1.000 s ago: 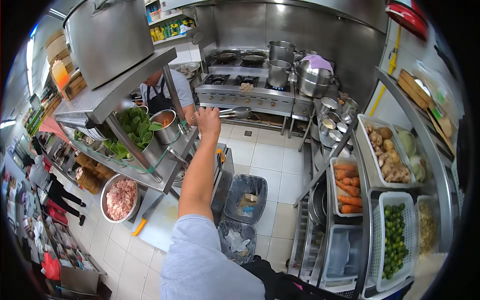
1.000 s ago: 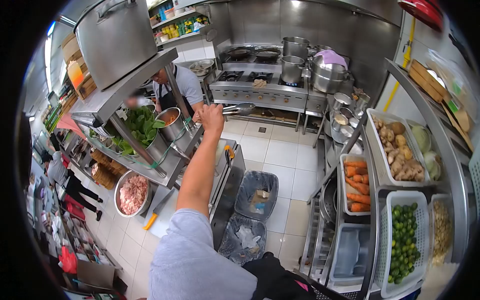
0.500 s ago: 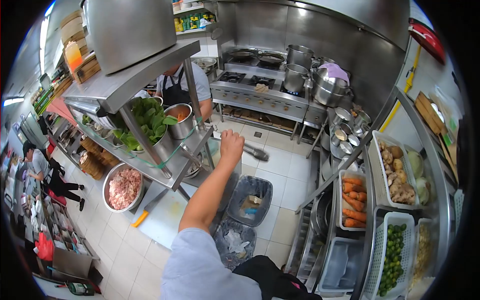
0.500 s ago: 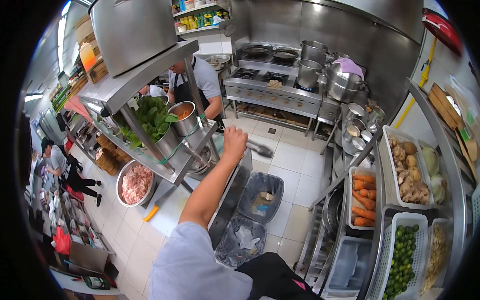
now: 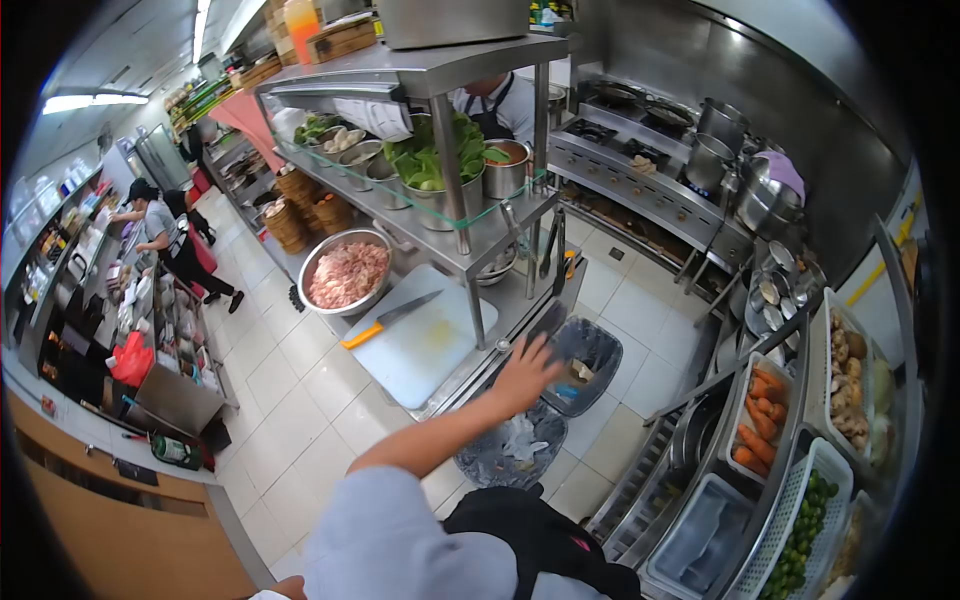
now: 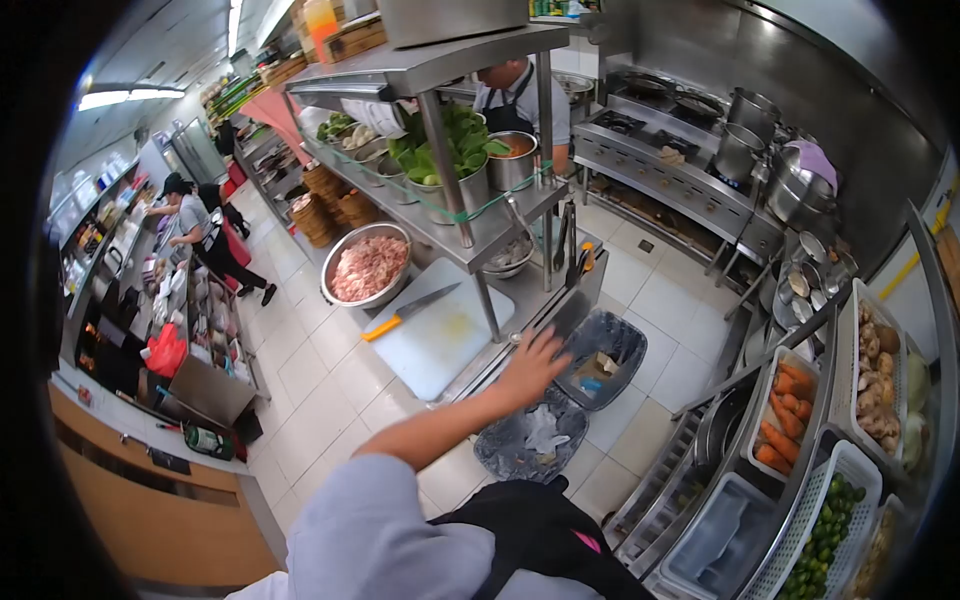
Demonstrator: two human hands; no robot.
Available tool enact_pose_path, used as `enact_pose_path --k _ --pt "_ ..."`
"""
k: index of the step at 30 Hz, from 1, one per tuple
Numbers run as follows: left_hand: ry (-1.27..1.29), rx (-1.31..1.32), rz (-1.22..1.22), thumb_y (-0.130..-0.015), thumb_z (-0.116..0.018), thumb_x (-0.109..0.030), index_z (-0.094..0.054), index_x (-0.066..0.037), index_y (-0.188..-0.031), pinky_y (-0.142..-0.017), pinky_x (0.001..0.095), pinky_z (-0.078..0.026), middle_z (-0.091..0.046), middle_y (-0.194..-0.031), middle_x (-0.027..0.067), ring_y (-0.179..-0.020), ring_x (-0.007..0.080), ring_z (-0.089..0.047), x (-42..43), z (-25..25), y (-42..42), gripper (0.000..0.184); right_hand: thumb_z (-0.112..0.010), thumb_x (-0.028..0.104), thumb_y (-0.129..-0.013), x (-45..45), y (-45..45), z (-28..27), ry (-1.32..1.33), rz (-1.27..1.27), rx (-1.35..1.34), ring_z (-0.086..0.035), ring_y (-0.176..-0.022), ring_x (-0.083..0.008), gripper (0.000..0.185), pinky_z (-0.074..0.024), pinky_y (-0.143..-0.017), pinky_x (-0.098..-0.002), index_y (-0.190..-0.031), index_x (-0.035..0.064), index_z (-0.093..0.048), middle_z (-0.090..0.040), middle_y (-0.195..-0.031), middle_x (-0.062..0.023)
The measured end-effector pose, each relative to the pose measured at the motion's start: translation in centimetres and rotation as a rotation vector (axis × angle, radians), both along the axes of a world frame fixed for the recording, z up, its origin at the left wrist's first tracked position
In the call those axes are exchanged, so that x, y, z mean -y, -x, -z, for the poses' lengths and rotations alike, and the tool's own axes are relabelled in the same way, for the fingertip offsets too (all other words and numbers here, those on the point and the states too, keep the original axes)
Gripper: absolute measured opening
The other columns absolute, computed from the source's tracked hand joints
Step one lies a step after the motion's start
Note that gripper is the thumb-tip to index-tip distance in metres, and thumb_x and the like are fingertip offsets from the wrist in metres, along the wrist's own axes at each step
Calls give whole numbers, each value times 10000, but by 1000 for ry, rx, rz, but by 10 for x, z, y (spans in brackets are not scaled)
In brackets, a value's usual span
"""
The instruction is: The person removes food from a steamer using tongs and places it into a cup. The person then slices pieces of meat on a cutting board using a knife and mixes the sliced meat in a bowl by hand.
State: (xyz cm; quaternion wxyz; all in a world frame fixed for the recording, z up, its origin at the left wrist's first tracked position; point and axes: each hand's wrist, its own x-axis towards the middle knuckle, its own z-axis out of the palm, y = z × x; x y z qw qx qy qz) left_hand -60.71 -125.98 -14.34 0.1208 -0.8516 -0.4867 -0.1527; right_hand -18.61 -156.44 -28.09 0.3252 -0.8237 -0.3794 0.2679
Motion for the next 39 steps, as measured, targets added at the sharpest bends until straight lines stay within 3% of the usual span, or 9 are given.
enact_pose_path --k 2,6,10,16,24,30,34,35,39 --pt "140 80 -20 -765 -711 -165 -645 -129 -1259 -1160 612 -306 -584 -1266 138 -1423 375 -405 75 51 17 499 -702 270 -917 0 -1 0 0 -26 -13 -544 -718 -199 261 -435 -625 -378 -919 16 -639 -613 -841 -104" --pt "464 234 -199 -792 -690 -149 -712 -158 -1141 -1045 568 -416 -676 -1150 83 -1304 339 -529 208 127 67 350 -695 259 -922 6 1 7 17 -74 -38 -540 -684 -186 248 -431 -598 -371 -892 19 -640 -612 -808 -93" --pt "550 251 -372 -815 -659 -144 -732 -174 -1102 -963 543 -448 -690 -1073 89 -1212 313 -587 268 131 119 297 -689 247 -928 7 7 15 43 -142 -54 -536 -651 -174 239 -427 -571 -364 -865 22 -642 -612 -776 -82" --pt "486 364 -623 -847 -644 -140 -731 -169 -1097 -894 508 -466 -687 -1052 125 -1093 337 -626 247 124 188 267 -678 230 -936 4 31 32 127 -257 -84 -530 -600 -156 235 -420 -530 -353 -825 26 -644 -611 -727 -65" --pt "367 484 -600 -845 -655 -129 -726 -134 -1098 -892 510 -482 -696 -1064 126 -1094 341 -628 172 86 299 263 -665 207 -947 -27 109 55 273 -468 -158 -522 -533 -131 250 -412 -475 -339 -771 31 -646 -610 -662 -43" --pt "180 478 -521 -832 -682 -134 -694 -127 -1094 -921 495 -474 -653 -1222 91 -1165 303 -610 80 114 415 262 -671 193 -945 -164 273 94 130 -675 -236 -563 -557 -139 229 -453 -523 -337 -805 13 -675 -644 -665 -46" --pt "246 452 -427 -836 -671 -120 -688 -114 -1085 -904 490 -493 -650 -1221 110 -1119 327 -628 46 137 456 250 -716 151 -920 -266 527 -74 -220 -1107 -107 -651 -722 -241 171 -514 -682 -357 -873 -9 -678 -663 -818 -131" --pt "255 469 -422 -836 -671 -120 -688 -114 -1085 -904 490 -493 -650 -1221 110 -1119 327 -628 41 141 462 250 -715 149 -913 -291 582 -101 -328 -1257 25 -669 -821 -335 140 -525 -747 -396 -908 10 -708 -680 -875 -166" --pt "339 570 -291 -892 -616 -129 -724 -110 -1082 -845 445 -536 -655 -1255 110 -991 319 -677 40 157 480 219 -728 114 -884 -371 794 -155 -679 -1397 67 -673 -889 -377 115 -535 -767 -446 -917 6 -705 -700 -912 -166"
